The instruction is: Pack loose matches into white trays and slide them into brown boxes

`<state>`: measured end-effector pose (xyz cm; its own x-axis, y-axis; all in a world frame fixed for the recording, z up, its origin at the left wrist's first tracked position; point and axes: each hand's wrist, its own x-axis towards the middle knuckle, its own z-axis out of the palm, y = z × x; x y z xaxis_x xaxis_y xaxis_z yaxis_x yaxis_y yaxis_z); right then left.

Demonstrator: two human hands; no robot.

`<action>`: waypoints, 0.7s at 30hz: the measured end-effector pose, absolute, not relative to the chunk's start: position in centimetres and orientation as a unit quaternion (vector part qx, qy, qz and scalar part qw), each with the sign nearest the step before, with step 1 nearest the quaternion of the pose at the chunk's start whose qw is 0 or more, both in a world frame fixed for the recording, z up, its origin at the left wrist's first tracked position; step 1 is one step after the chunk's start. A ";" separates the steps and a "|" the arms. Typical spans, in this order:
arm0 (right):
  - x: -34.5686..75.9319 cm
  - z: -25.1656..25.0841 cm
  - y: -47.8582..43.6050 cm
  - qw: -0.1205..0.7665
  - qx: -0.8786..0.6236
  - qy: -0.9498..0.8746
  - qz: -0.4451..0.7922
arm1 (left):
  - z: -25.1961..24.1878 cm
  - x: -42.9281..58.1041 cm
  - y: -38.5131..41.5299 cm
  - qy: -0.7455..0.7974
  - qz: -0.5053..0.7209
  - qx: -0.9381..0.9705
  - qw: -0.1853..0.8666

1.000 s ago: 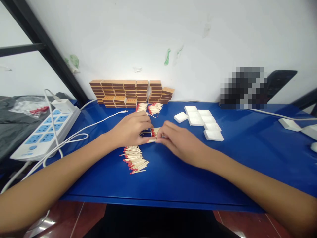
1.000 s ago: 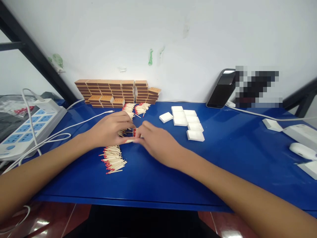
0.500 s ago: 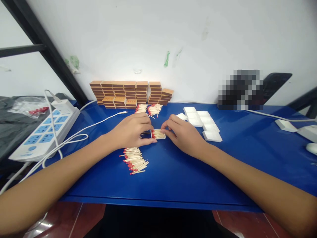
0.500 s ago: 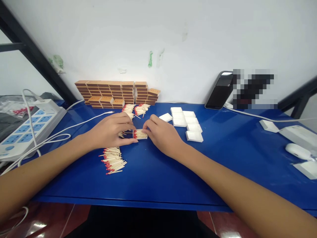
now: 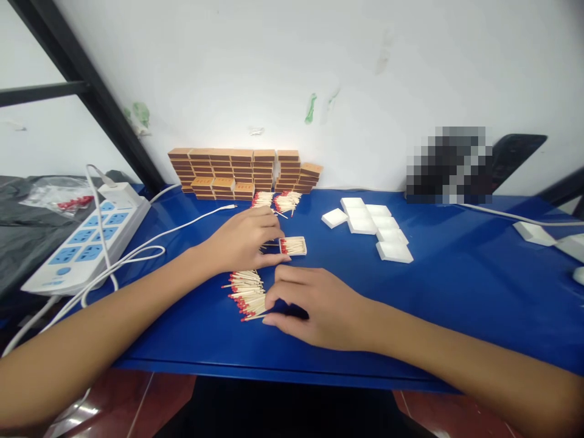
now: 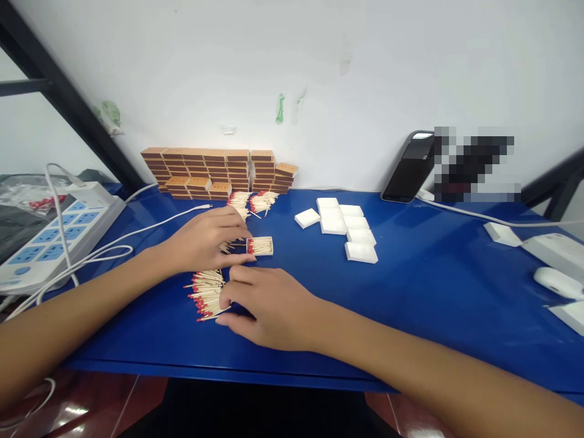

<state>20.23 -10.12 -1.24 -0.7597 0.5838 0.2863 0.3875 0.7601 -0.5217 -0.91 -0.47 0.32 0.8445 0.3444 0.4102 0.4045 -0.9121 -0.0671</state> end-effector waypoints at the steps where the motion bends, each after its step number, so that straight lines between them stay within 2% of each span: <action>1: 20.1 -1.4 -10.2 0.216 -0.265 -0.915 0.214 | 0.3 -0.9 -0.5 -0.197 -0.198 -0.957 0.073; 12: 19.8 -1.5 -10.1 0.141 -0.270 -0.939 0.157 | 0.4 -0.8 -0.5 -0.199 -0.197 -0.957 0.071; 21: 20.0 -1.5 -10.0 0.145 -0.262 -0.944 0.138 | 0.3 -0.8 -0.4 -0.198 -0.199 -0.957 0.071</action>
